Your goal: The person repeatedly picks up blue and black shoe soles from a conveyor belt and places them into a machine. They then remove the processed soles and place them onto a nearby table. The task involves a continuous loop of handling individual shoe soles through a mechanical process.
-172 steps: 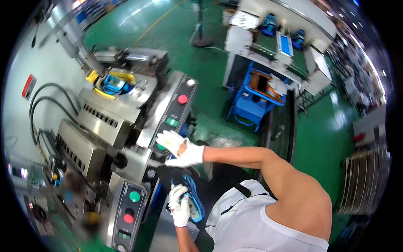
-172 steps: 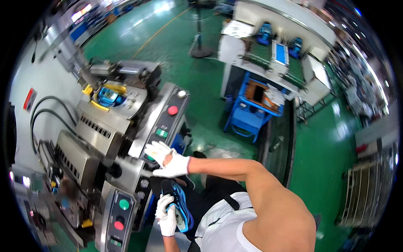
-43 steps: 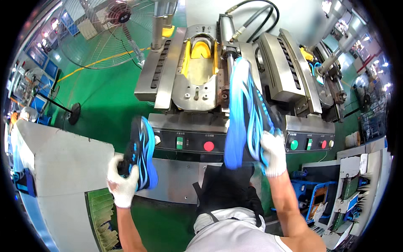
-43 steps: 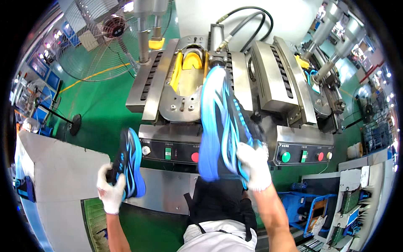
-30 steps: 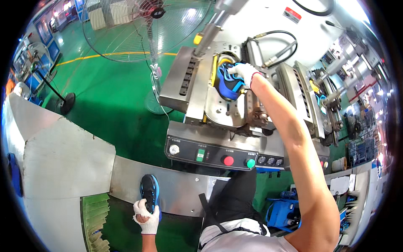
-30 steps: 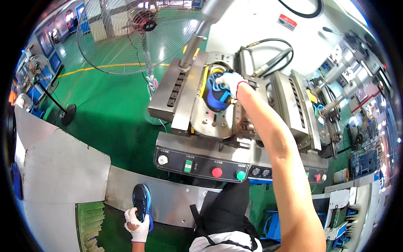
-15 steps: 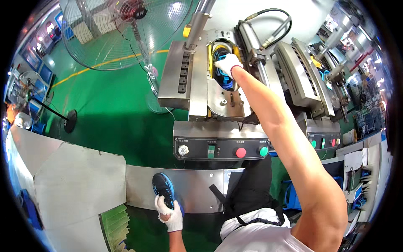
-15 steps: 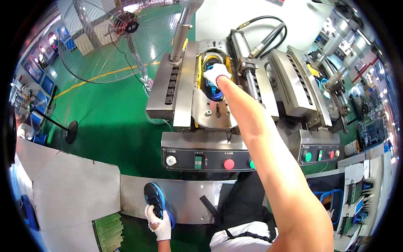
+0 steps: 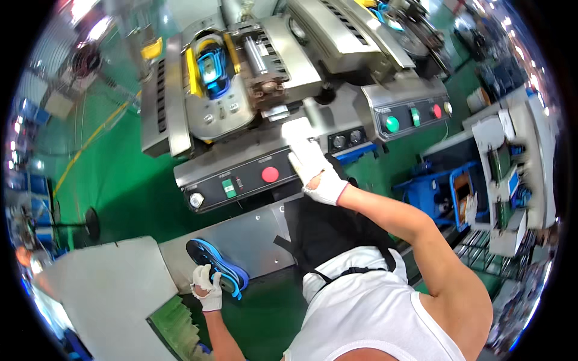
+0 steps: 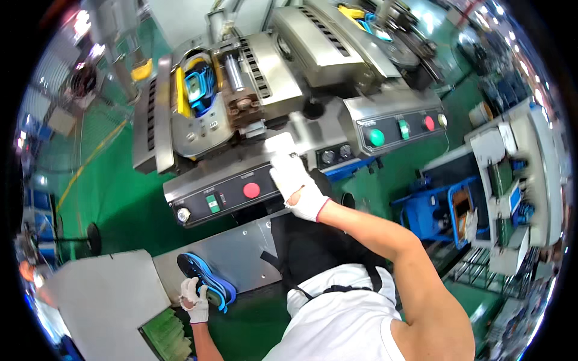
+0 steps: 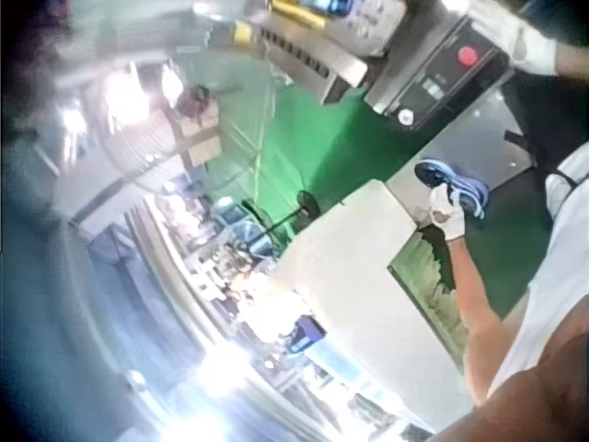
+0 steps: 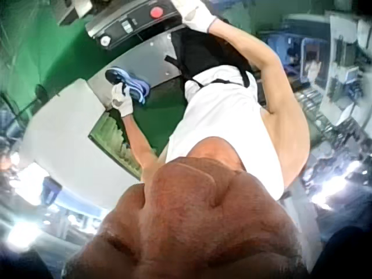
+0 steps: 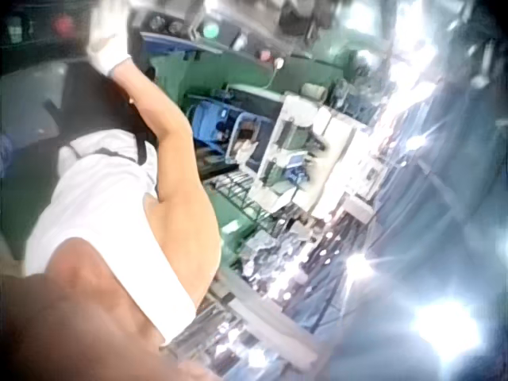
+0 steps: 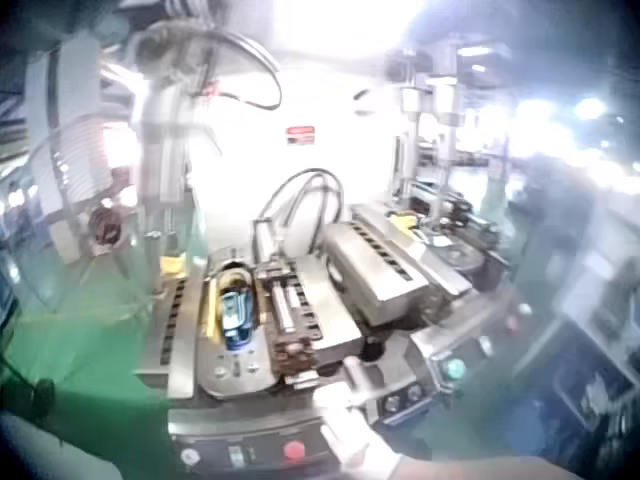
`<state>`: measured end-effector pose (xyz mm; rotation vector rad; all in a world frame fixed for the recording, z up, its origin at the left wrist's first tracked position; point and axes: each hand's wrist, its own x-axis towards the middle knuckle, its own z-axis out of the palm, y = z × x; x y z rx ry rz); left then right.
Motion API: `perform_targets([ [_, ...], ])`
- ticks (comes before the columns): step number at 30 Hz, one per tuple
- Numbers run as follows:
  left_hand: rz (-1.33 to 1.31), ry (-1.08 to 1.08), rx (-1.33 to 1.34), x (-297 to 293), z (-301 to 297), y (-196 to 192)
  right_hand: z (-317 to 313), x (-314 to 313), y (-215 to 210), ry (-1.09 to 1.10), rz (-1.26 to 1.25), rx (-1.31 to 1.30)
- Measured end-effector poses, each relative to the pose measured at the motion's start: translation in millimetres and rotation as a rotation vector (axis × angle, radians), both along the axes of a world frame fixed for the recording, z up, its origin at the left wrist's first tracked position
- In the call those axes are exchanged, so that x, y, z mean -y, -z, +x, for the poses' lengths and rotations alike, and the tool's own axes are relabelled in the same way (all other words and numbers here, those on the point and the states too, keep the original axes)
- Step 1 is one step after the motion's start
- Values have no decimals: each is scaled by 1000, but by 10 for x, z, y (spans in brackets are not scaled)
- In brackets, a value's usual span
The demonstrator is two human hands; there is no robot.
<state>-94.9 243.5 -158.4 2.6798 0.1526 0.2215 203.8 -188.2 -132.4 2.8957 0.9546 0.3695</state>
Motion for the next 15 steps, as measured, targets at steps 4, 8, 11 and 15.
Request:
perform_targets([
  [4, -10, -28, 6, 297, 527, -317, -225, -21, -572, -70, 436, -509],
  [8, -166, 44, 27, 1051, 906, -785, -947, 371, -937, -165, 579, -918],
  [11, -319, 309, 108, 2072, 1357, -1145, -1521, 858, -822, -153, 685, -1041],
  [15, -424, 693, 154, 3687, 1909, -1517, -2078, 1363, -803, 98, 1128, -602],
])
